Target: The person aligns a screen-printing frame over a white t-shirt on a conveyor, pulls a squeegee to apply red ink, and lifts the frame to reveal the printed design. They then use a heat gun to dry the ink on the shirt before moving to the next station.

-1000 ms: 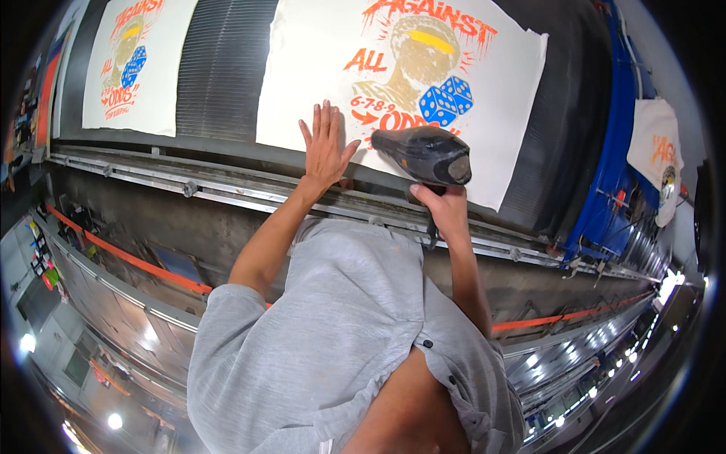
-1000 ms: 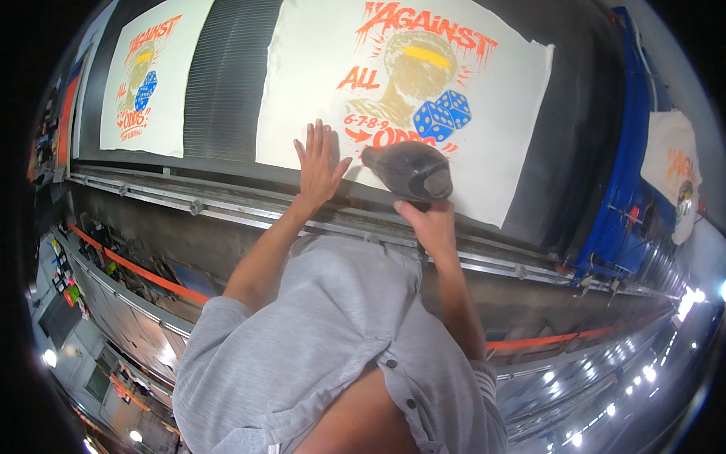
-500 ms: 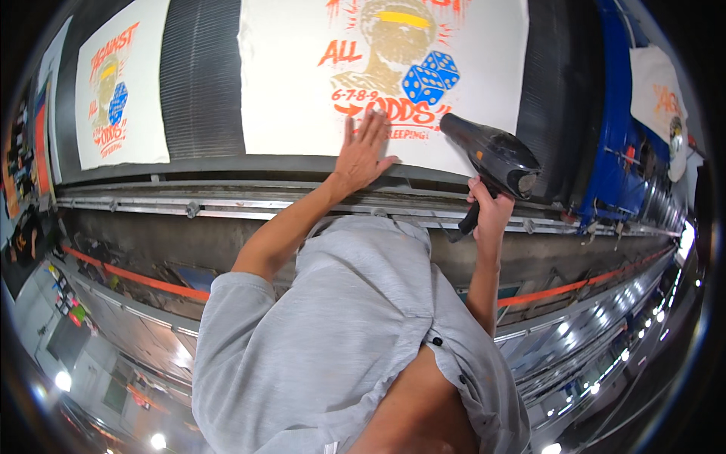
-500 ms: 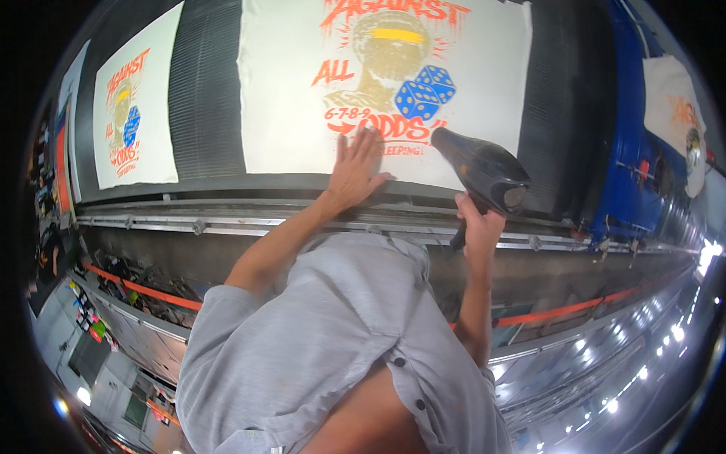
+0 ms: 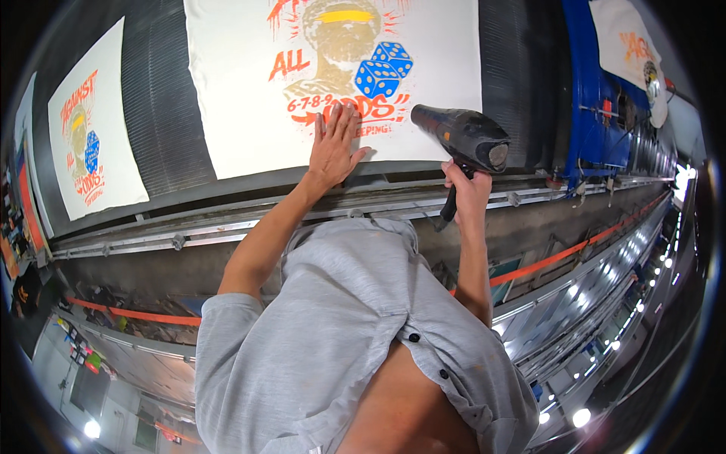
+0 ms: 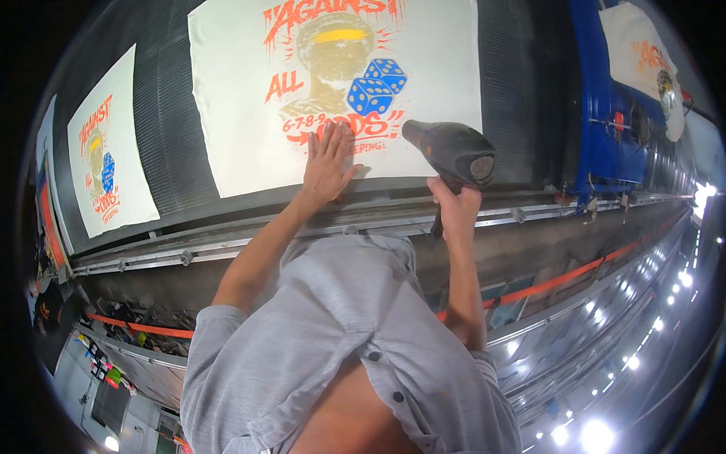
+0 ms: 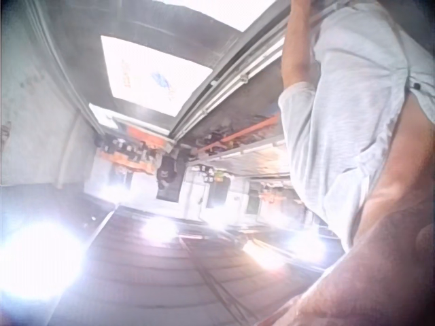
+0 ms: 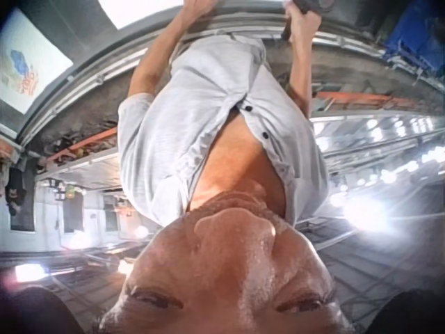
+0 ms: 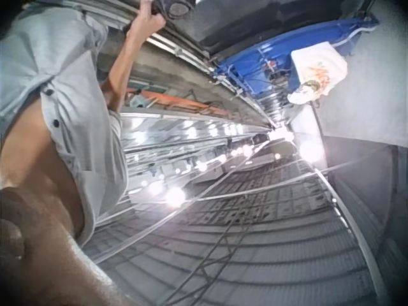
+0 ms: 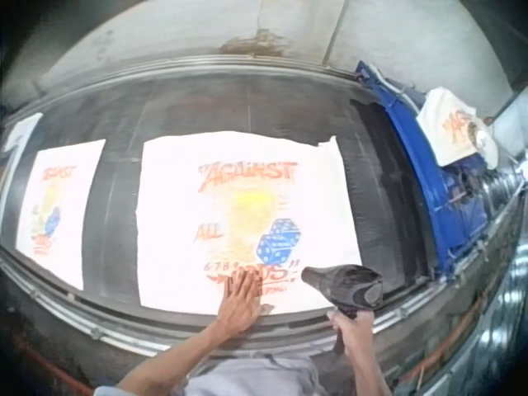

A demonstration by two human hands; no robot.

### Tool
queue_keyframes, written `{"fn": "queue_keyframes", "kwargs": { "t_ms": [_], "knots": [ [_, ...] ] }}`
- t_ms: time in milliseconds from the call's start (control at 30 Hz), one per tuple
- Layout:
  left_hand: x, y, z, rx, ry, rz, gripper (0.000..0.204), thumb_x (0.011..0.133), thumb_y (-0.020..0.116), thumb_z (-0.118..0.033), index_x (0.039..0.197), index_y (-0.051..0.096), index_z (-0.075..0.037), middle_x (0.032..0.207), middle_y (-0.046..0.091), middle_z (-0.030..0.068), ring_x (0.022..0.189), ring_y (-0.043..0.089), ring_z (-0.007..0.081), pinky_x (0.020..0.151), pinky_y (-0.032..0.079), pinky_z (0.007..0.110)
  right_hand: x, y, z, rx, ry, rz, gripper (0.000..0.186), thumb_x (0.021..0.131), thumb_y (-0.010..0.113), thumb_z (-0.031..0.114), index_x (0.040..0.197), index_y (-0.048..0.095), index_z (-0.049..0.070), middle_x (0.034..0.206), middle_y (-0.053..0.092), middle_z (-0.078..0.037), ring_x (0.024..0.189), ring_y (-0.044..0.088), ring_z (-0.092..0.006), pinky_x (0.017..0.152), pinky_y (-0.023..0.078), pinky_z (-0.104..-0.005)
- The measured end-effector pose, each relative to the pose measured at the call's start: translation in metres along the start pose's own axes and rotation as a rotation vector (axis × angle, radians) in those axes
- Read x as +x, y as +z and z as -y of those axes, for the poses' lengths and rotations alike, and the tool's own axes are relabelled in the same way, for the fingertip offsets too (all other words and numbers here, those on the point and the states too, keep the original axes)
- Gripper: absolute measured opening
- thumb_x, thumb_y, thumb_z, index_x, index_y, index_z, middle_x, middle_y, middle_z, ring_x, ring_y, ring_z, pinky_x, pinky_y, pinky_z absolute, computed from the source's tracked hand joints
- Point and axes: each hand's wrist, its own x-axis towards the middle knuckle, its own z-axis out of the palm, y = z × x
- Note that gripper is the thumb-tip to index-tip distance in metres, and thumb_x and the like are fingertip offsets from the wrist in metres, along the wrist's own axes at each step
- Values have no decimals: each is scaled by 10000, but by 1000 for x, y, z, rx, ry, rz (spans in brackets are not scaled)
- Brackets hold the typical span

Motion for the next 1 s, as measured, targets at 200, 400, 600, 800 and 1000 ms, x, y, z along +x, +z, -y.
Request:
{"fn": "queue_keyframes", "kwargs": {
  "t_ms": [200, 400, 600, 800, 1000],
  "knots": [
    [14, 5, -9, 127, 40, -8, 822, 962, 535, -531, 1581, 258, -66, 1673, 163, 128, 1545, 110, 356, 1199, 123, 629, 0, -8, 7, 58, -17, -61, 98, 809, 726, -7, 894, 684, 15, 801, 660, -13, 665, 578, -84, 594, 455, -245],
    [15, 18, -4, 132, 25, -58, 839, 936, 557, -553, 1570, 306, -64, 1668, 203, 122, 1541, 147, 338, 1206, 109, 616, 0, -10, -4, 47, -33, -60, 67, 822, 726, 27, 882, 695, 29, 795, 667, -10, 670, 590, -92, 600, 461, -251],
    [13, 12, -7, 149, 45, -16, 811, 982, 478, -518, 1598, 221, -57, 1676, 164, 152, 1543, 119, 384, 1214, 13, 620, 0, -5, -14, -206, -10, -50, 201, 742, 815, 132, 856, 705, 8, 748, 644, 11, 676, 575, -109, 652, 492, -300],
    [17, 5, -5, 191, 35, 9, 839, 971, 466, -575, 1597, 227, -70, 1673, 166, 156, 1546, 95, 385, 1204, 20, 644, 1, 11, -9, -299, -157, 15, 329, 750, 782, 248, 907, 690, -26, 726, 670, -133, 679, 629, -207, 664, 505, -367],
    [-3, 3, 0, 121, 72, 31, 844, 921, 599, -459, 1558, 272, -11, 1652, 203, 195, 1531, 123, 426, 1183, 58, 680, -3, 27, -12, -274, -127, 91, 344, 737, 772, 259, 915, 692, -24, 795, 698, -186, 741, 685, -313, 691, 523, -395]
  ]
}}
